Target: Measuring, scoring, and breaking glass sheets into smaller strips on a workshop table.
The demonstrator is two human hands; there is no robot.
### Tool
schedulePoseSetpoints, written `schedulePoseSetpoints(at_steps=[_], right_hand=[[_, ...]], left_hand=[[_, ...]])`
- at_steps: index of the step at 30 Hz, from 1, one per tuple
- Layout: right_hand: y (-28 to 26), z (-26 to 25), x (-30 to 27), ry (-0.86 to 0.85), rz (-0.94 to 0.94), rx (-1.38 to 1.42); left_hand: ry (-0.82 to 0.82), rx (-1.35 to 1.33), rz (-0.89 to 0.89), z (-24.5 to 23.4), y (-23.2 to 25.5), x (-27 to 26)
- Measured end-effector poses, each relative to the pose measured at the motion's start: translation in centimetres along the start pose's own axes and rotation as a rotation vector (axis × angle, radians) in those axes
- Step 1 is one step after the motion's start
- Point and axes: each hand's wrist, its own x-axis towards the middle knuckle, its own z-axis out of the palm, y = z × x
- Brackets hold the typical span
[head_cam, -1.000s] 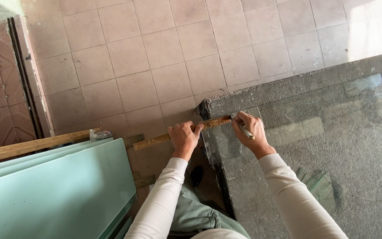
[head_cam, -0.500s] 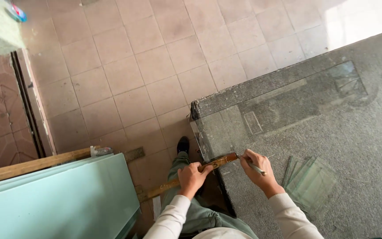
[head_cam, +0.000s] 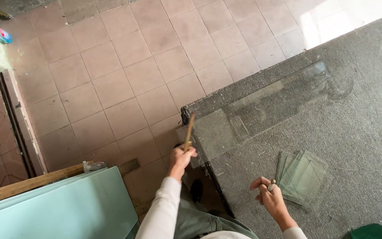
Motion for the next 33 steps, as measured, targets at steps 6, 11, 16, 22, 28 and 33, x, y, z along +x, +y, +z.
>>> schedulePoseSetpoints(at_steps=[6,11,16,22,28,33], right_hand=[[-2.6,3.1,-0.5,-0.139,0.092,0.014],[-6.9,6.8,-1.4,-0.426,0.037,0.064],[-6.6,4.8,-1.6,-0.45,0.08,0.149],[5.6,-8.1,1.2,-0.046,0.23,0.379],[13.3,-15.9,2.8,0.271,0.298,0.369],[16.2,-21.2,6.9,0.158,0.91,-0.808]], left_hand=[[-0.132,0.038,-0.106,-11.4,-5.0,-1.3],[-0.403,0.093,-0.15,-10.4,1.3,-8.9],[-0.616,0.23,0.135,-4.9,1.1,-9.8],[-0.378,0.508,0.228,-6.0,2.4,-4.9],[0.162,0.687,0.39,-5.4,3.7,0.6],[0.295,0.758,0.284,-4.1,4.8,2.5]])
